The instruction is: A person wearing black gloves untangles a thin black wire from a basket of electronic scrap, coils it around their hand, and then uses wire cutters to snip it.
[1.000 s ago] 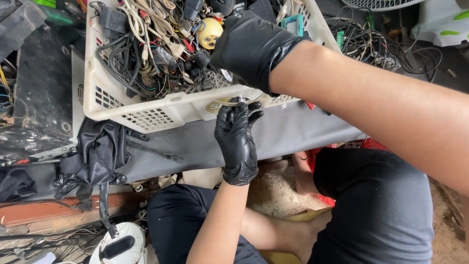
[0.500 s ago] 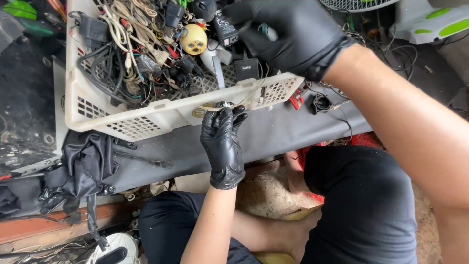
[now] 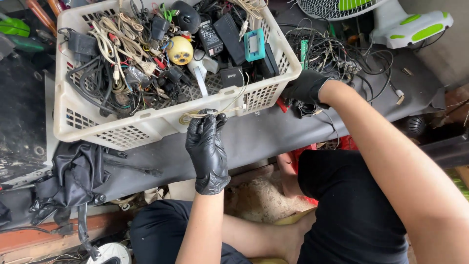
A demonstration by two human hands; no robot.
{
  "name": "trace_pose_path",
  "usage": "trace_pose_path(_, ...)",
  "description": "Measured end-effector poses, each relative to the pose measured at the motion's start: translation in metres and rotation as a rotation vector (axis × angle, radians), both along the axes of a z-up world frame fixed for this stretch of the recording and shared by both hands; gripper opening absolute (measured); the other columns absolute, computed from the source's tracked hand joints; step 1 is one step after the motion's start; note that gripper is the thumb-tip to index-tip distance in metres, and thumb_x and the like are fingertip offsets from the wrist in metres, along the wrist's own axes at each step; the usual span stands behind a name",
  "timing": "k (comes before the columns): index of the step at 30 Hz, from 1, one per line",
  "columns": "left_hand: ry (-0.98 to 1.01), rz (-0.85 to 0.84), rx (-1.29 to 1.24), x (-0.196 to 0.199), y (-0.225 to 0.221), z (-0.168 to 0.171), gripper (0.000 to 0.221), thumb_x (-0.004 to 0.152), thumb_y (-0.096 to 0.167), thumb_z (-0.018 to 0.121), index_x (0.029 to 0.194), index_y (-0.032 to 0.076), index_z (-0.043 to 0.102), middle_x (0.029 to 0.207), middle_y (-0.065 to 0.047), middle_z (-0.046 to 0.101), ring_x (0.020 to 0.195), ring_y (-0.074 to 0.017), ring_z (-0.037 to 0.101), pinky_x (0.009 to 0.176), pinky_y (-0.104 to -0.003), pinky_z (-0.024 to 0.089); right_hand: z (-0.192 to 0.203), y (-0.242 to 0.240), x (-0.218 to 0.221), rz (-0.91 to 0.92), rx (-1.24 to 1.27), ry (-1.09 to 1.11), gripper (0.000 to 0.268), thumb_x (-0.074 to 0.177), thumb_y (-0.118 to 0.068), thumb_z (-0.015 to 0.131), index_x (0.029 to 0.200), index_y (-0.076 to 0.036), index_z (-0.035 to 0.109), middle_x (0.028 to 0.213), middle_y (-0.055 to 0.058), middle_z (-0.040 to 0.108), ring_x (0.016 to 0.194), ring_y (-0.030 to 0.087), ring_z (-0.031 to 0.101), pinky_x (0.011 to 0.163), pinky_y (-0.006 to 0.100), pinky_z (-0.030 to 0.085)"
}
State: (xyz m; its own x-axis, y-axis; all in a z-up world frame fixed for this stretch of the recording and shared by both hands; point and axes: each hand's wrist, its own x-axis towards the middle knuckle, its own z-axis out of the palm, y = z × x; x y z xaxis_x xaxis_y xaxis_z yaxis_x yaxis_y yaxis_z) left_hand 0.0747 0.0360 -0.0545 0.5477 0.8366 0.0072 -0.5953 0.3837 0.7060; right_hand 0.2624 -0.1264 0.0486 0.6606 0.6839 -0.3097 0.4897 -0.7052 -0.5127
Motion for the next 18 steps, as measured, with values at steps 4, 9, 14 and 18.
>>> trace_pose_path(4, -0.019, 0.001, 0.008, 0.0, 0.001, 0.0, 0.011, 0.091, -0.003, 0.065, 0.1, 0.002, 0.064, 0.1, -0.012, 0.067, 0.09, -0.0234, 0.069, 0.089, -0.041, 0.061, -0.037, 0.007, 0.021, -0.033, -0.053, -0.201, 0.044, 0.083, -0.035, 0.07, 0.114, -0.003, 0.071, 0.109, 0.02, 0.072, 0.111, 0.036, 0.064, 0.107, 0.041, 0.046)
trace_pose_path(9, 0.012, -0.016, 0.031, -0.003, 0.005, 0.0, 0.013, 0.091, -0.004, 0.065, 0.103, 0.001, 0.064, 0.1, -0.013, 0.067, 0.093, -0.0258, 0.07, 0.091, -0.042, 0.061, -0.064, 0.007, 0.033, -0.028, -0.101, -0.303, 0.047, 0.086, -0.039, 0.062, 0.115, -0.003, 0.069, 0.104, 0.02, 0.072, 0.096, 0.039, 0.066, 0.091, 0.044, 0.049)
trace_pose_path(14, 0.001, -0.039, 0.014, -0.002, 0.006, -0.001, 0.015, 0.09, -0.005, 0.065, 0.104, 0.0, 0.064, 0.099, -0.013, 0.068, 0.092, -0.0271, 0.071, 0.091, -0.041, 0.061, -0.07, 0.0, 0.041, -0.068, -0.113, -0.411, 0.05, 0.088, -0.043, 0.055, 0.116, -0.003, 0.066, 0.099, 0.02, 0.072, 0.083, 0.042, 0.067, 0.076, 0.047, 0.052)
trace_pose_path(18, -0.017, -0.043, -0.015, -0.002, 0.006, -0.001, 0.014, 0.09, -0.005, 0.066, 0.103, 0.0, 0.065, 0.095, -0.01, 0.067, 0.09, -0.0237, 0.07, 0.092, -0.043, 0.061, -0.042, -0.016, 0.009, -0.374, 0.025, -0.274, 0.047, 0.096, -0.043, 0.039, 0.122, -0.018, 0.069, 0.117, 0.013, 0.07, 0.119, 0.037, 0.059, 0.104, 0.046, 0.042)
